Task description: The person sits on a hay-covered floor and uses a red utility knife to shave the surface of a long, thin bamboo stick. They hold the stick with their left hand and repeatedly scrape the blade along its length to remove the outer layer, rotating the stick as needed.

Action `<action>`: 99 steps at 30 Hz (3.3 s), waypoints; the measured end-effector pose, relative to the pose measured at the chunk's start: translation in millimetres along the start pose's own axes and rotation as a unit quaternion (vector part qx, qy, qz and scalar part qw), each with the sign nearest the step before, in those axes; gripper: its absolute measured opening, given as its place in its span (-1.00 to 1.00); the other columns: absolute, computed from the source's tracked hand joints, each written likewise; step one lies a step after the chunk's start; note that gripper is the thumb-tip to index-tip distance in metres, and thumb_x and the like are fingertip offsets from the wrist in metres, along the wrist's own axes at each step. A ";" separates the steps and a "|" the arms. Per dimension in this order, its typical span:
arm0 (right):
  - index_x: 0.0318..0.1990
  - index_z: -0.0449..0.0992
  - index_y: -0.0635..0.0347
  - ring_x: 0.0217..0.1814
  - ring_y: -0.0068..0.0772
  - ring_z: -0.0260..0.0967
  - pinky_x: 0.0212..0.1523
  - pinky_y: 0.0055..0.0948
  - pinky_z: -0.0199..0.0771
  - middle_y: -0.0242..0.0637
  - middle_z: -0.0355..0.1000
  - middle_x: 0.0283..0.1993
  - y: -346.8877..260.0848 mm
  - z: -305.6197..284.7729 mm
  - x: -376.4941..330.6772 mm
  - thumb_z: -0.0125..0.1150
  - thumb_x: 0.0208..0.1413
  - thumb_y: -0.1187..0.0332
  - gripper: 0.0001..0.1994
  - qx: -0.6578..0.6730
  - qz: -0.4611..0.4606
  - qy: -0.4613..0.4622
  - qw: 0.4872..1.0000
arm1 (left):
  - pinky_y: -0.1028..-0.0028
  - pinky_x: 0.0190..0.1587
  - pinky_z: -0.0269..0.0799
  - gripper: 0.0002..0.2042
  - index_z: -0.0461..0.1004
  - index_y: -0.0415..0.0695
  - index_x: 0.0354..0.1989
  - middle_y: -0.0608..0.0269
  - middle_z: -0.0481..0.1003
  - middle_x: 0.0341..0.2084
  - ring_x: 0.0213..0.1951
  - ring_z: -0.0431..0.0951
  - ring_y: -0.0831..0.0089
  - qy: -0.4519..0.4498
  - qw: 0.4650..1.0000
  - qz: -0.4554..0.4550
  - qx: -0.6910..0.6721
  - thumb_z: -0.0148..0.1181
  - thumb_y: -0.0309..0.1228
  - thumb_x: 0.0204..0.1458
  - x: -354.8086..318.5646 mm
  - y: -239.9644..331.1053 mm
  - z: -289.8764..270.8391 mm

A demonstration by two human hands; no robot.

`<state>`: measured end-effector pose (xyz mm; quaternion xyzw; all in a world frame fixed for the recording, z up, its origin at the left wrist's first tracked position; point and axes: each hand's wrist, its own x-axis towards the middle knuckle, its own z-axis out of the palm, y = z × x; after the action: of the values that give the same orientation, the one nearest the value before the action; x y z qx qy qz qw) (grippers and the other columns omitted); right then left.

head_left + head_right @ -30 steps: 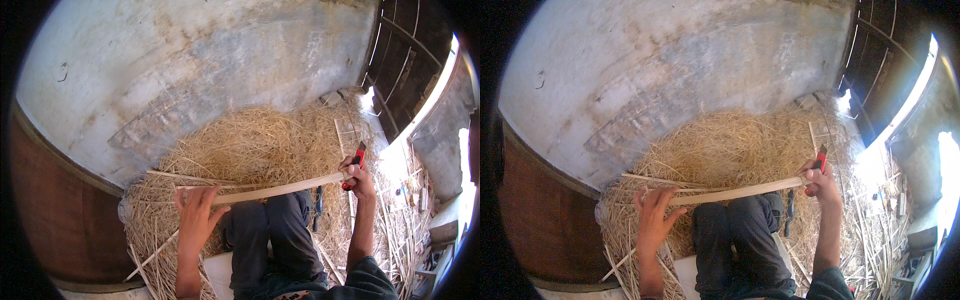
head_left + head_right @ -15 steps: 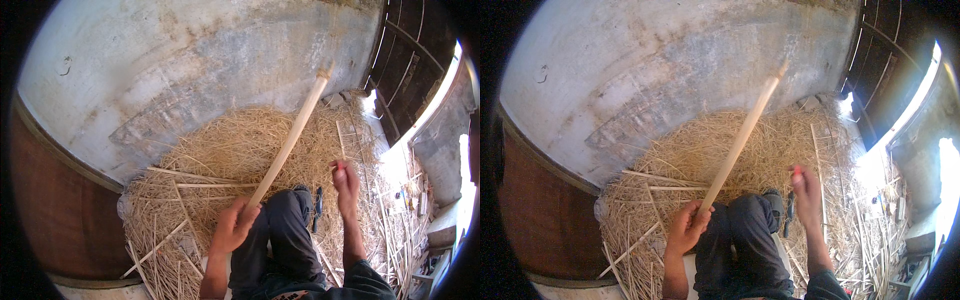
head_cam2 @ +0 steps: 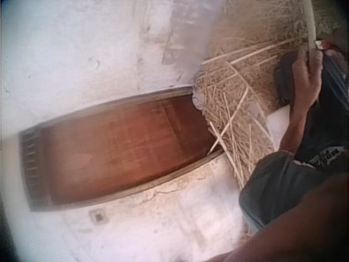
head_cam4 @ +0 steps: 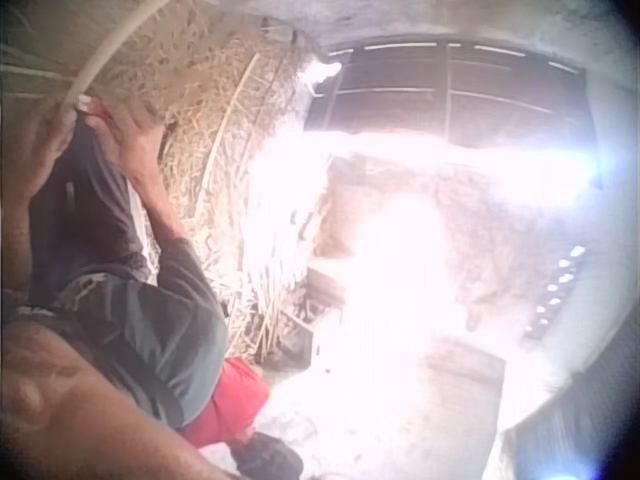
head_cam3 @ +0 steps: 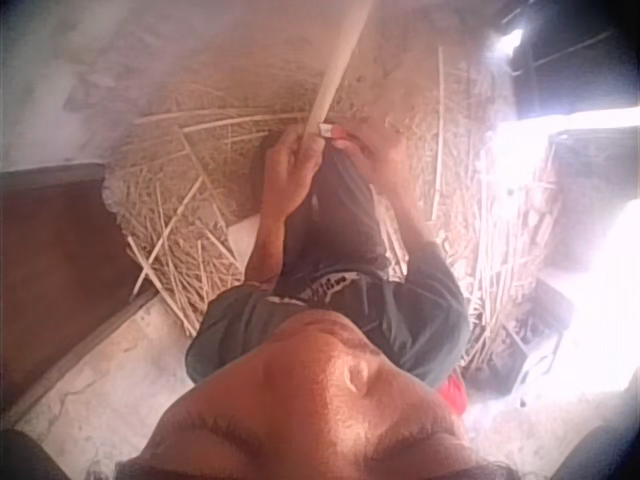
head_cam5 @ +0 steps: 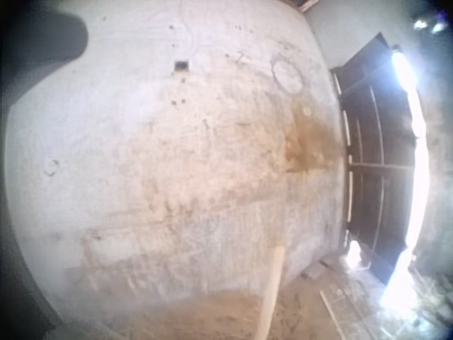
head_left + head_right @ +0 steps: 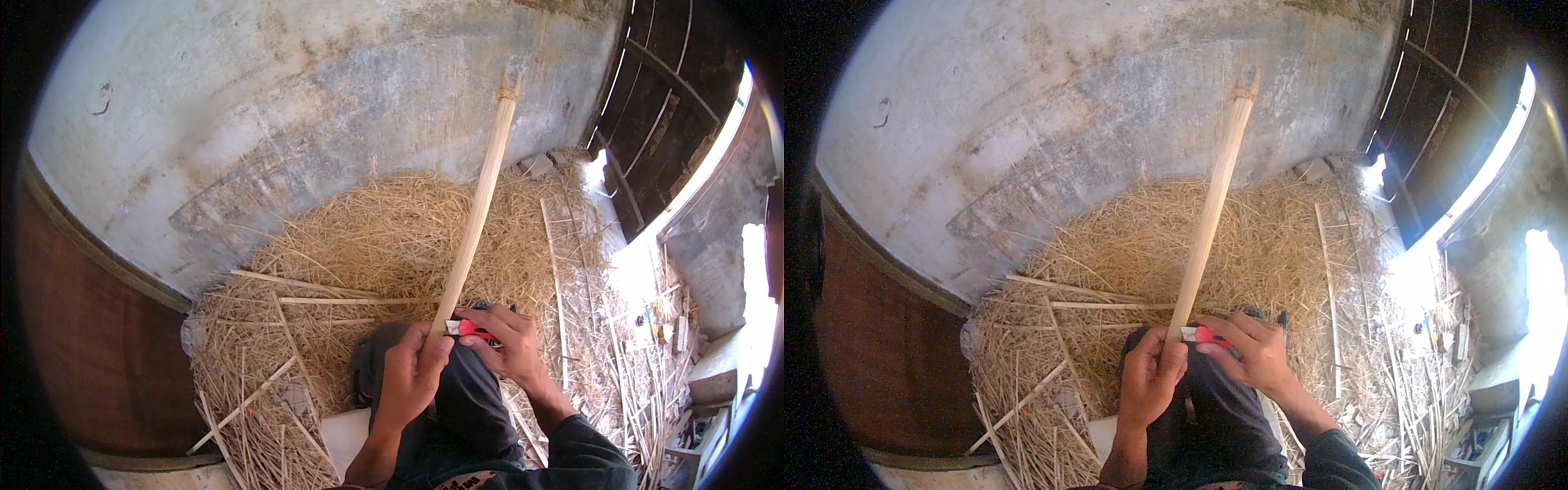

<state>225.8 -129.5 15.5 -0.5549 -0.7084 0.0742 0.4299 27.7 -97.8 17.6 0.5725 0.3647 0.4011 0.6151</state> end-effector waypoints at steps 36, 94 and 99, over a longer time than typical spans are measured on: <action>-0.01 0.72 0.03 -0.50 -0.23 0.54 -0.49 -0.29 0.50 -0.28 0.57 -0.37 20.7 -25.9 30.2 0.53 0.08 0.28 -0.70 -0.090 0.013 0.107 0.990 | 0.45 -0.57 0.28 -0.80 0.56 -0.26 -0.21 0.23 0.43 -0.66 -0.66 0.38 0.57 0.109 0.968 0.094 0.207 0.22 -0.34 0.38 -23.5 -11.1 12.7; -0.11 0.76 -0.03 -0.52 -0.39 0.53 -0.49 -0.40 0.55 -0.47 0.54 -0.45 3.1 -4.5 14.9 0.58 -0.04 0.26 -0.71 -0.045 -0.052 0.093 0.993 | 0.30 -0.55 0.23 -0.61 0.41 -0.23 -0.39 0.11 0.32 -0.70 -0.68 0.36 0.32 0.053 0.975 0.021 0.213 -0.03 -0.23 0.50 -10.7 9.6 14.9; -0.13 0.76 -0.03 -0.52 -0.40 0.53 -0.50 -0.40 0.52 -0.47 0.54 -0.44 2.5 -5.9 18.5 0.59 -0.06 0.26 -0.71 -0.049 -0.044 0.088 0.994 | 0.31 -0.54 0.23 -0.61 0.41 -0.23 -0.39 0.11 0.31 -0.70 -0.67 0.34 0.35 0.060 0.975 0.022 0.211 -0.03 -0.23 0.50 -15.7 4.4 12.1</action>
<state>231.4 -115.1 27.5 -0.5481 -0.6940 -0.0286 0.4660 31.9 -117.0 22.8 0.6719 0.4646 0.3627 0.4484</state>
